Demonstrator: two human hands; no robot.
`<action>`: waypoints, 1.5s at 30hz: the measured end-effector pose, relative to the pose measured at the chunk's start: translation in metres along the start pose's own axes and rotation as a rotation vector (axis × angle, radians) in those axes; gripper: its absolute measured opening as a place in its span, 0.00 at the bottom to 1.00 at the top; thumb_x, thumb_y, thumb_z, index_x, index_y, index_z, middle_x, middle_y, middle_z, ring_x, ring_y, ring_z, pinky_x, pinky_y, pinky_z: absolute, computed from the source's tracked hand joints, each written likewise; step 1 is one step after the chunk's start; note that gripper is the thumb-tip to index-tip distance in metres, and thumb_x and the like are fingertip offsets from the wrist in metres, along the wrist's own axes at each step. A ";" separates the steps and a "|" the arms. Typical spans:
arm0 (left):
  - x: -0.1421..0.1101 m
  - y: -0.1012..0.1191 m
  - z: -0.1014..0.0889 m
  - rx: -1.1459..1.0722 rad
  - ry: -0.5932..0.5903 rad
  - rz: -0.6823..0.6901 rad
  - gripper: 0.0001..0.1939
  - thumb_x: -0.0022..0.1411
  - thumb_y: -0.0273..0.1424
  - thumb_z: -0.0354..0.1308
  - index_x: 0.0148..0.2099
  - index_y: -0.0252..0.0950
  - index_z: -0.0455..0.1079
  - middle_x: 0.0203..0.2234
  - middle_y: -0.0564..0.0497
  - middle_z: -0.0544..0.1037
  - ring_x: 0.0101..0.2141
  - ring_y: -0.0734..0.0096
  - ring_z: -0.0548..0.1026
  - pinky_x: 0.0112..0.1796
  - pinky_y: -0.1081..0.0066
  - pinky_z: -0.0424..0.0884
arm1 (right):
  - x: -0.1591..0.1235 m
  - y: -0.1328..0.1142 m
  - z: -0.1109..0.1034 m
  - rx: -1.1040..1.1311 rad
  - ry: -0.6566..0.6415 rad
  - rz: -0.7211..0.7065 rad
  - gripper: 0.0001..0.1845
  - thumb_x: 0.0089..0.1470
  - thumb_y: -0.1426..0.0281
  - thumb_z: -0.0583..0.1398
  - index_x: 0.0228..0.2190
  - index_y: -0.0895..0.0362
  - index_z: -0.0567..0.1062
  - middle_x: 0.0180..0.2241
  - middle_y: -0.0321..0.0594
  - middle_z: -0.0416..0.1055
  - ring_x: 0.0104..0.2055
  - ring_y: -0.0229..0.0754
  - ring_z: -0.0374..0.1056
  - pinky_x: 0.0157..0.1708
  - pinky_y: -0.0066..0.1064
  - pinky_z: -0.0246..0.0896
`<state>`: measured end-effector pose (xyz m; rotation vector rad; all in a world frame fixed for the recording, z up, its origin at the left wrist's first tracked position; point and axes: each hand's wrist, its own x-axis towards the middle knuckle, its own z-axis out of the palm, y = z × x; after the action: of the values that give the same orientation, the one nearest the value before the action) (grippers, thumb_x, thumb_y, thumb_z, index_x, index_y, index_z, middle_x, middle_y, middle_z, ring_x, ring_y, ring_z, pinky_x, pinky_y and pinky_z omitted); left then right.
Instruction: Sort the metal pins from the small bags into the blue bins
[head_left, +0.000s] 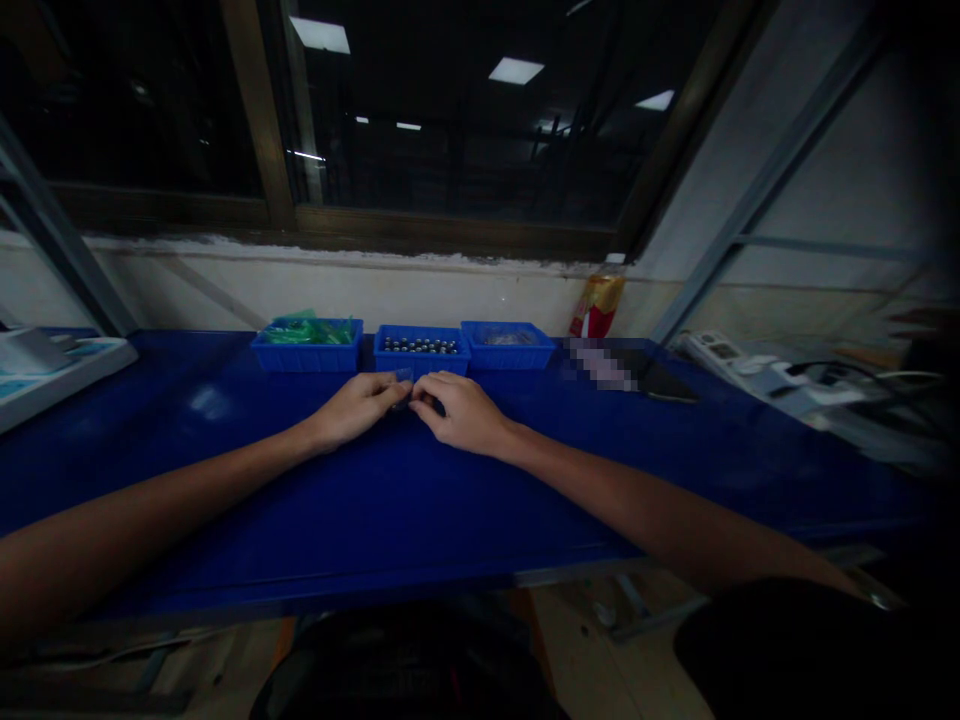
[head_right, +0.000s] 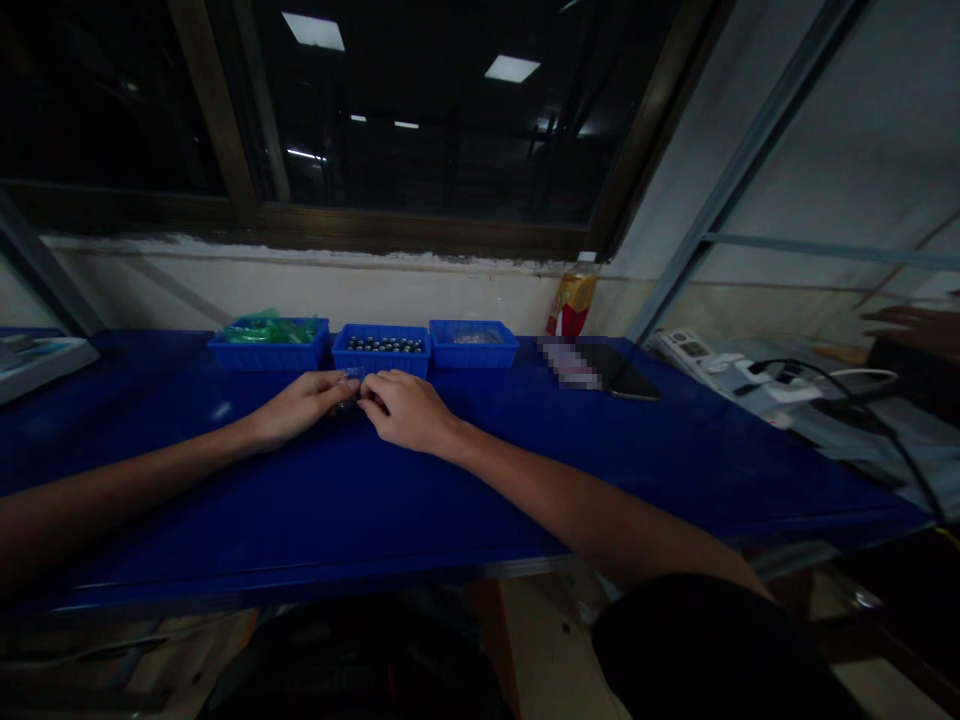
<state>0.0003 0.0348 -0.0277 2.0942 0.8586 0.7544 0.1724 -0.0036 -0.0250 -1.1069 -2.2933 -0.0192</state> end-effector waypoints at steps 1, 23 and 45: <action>0.000 0.000 0.000 0.031 0.009 0.006 0.16 0.59 0.39 0.46 0.25 0.34 0.59 0.19 0.57 0.59 0.21 0.77 0.57 0.23 0.75 0.54 | 0.001 0.001 0.001 0.036 -0.003 0.023 0.05 0.51 0.73 0.53 0.27 0.58 0.68 0.26 0.37 0.67 0.31 0.36 0.61 0.33 0.28 0.55; -0.012 0.005 0.008 0.396 -0.058 0.284 0.07 0.56 0.31 0.53 0.32 0.35 0.58 0.20 0.57 0.64 0.21 0.77 0.63 0.22 0.76 0.57 | 0.003 0.001 0.000 0.161 0.095 0.126 0.10 0.49 0.76 0.53 0.19 0.59 0.69 0.21 0.35 0.66 0.26 0.34 0.61 0.28 0.26 0.54; -0.002 0.007 0.000 -0.082 -0.001 -0.061 0.12 0.60 0.34 0.43 0.28 0.34 0.60 0.20 0.54 0.65 0.22 0.76 0.63 0.21 0.75 0.57 | -0.002 -0.001 -0.004 -0.006 0.058 -0.117 0.13 0.53 0.72 0.53 0.40 0.56 0.72 0.35 0.41 0.70 0.38 0.40 0.64 0.41 0.35 0.57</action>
<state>0.0010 0.0301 -0.0227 1.9875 0.8730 0.7432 0.1744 -0.0068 -0.0229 -0.9615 -2.3042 -0.1029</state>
